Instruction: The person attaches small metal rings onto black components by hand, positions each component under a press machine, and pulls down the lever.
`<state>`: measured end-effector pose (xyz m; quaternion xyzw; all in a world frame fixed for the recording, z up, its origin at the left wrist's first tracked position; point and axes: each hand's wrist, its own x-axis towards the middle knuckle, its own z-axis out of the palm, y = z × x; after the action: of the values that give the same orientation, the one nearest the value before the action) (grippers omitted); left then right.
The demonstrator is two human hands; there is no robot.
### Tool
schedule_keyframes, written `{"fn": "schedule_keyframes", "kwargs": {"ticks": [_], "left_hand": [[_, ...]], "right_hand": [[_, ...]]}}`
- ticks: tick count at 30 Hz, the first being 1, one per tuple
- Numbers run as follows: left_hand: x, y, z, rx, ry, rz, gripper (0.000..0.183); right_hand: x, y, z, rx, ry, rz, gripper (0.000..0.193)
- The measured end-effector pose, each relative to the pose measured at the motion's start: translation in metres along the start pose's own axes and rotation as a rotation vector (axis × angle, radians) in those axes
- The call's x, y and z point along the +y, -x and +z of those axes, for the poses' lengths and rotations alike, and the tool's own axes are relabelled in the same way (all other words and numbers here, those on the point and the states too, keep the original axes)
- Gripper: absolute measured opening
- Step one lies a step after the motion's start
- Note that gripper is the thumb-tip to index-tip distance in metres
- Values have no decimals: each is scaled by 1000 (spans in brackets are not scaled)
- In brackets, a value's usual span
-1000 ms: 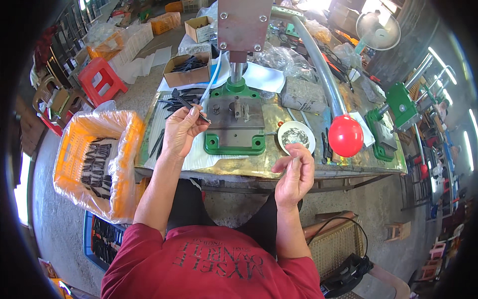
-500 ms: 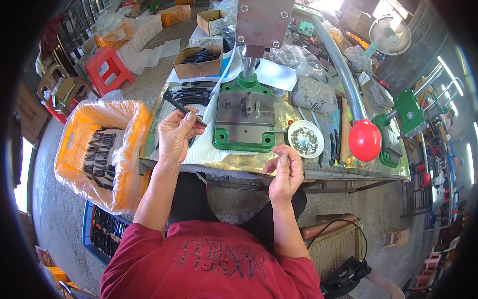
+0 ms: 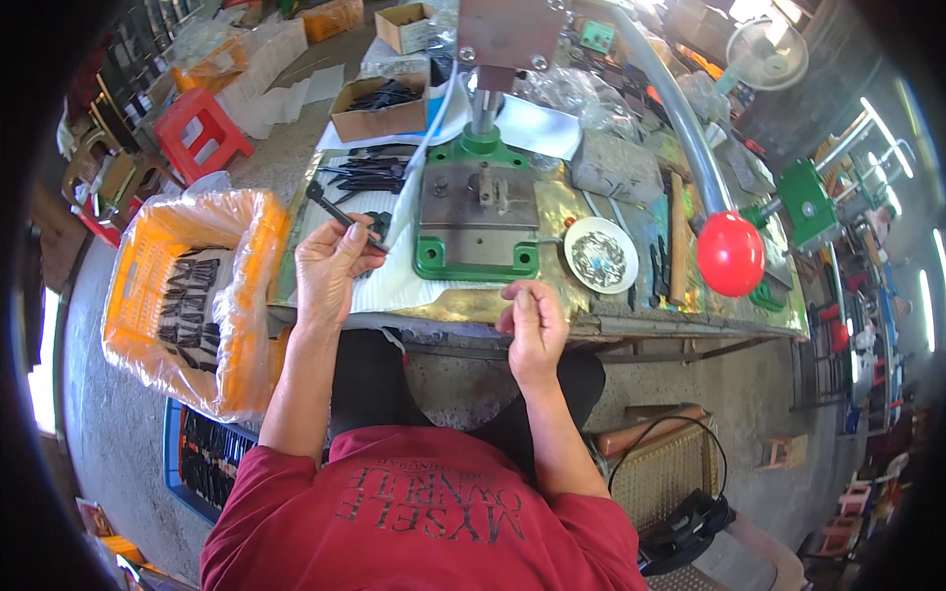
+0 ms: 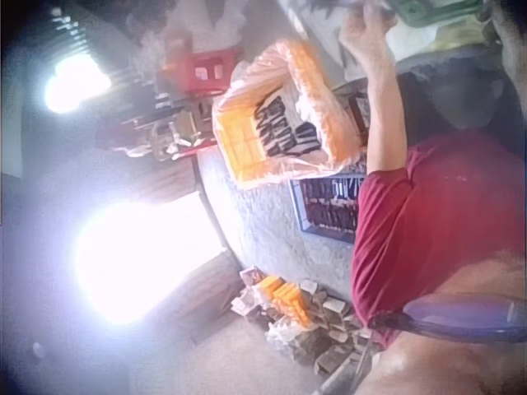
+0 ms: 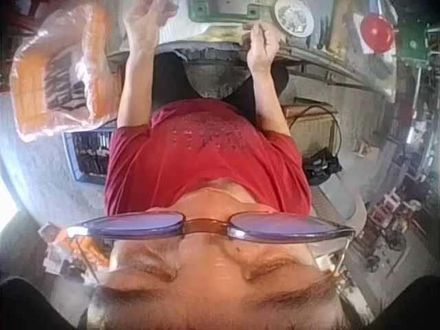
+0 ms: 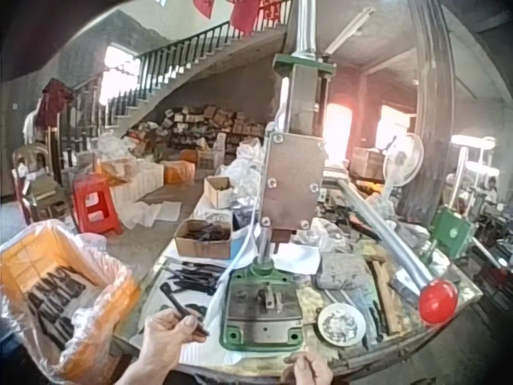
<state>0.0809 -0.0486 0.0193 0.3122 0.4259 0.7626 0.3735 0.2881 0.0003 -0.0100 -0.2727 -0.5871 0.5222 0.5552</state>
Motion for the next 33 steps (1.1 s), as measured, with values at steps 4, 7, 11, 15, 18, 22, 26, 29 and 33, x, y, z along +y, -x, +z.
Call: {"fn": "schedule_keyframes", "kwargs": {"ticks": [4,7,11,15,18,22,26,29,33], "left_hand": [[-6,4,-4,2,-26,-13,18],[-7,7,-9,-4,-53,-32,18],[-7,11,-16,-7,-117,-46,17],[-1,13,-24,18,-151,-32,18],[9,14,-34,58,-197,6,19],[24,16,-63,132,-291,40,19],[34,9,-96,268,-504,103,17],[31,1,-112,331,-746,92,18],[22,-12,-114,241,-1290,80,25]], "right_hand": [[6,5,-4,-23,53,63,15],[15,9,-7,-11,53,74,15],[22,16,-4,-52,111,113,16],[22,23,3,-82,75,171,15],[22,24,4,-104,126,139,14],[20,24,6,-158,140,139,12],[18,23,14,-183,124,125,13],[19,24,22,-238,150,132,12],[19,26,30,-261,160,147,13]]}}
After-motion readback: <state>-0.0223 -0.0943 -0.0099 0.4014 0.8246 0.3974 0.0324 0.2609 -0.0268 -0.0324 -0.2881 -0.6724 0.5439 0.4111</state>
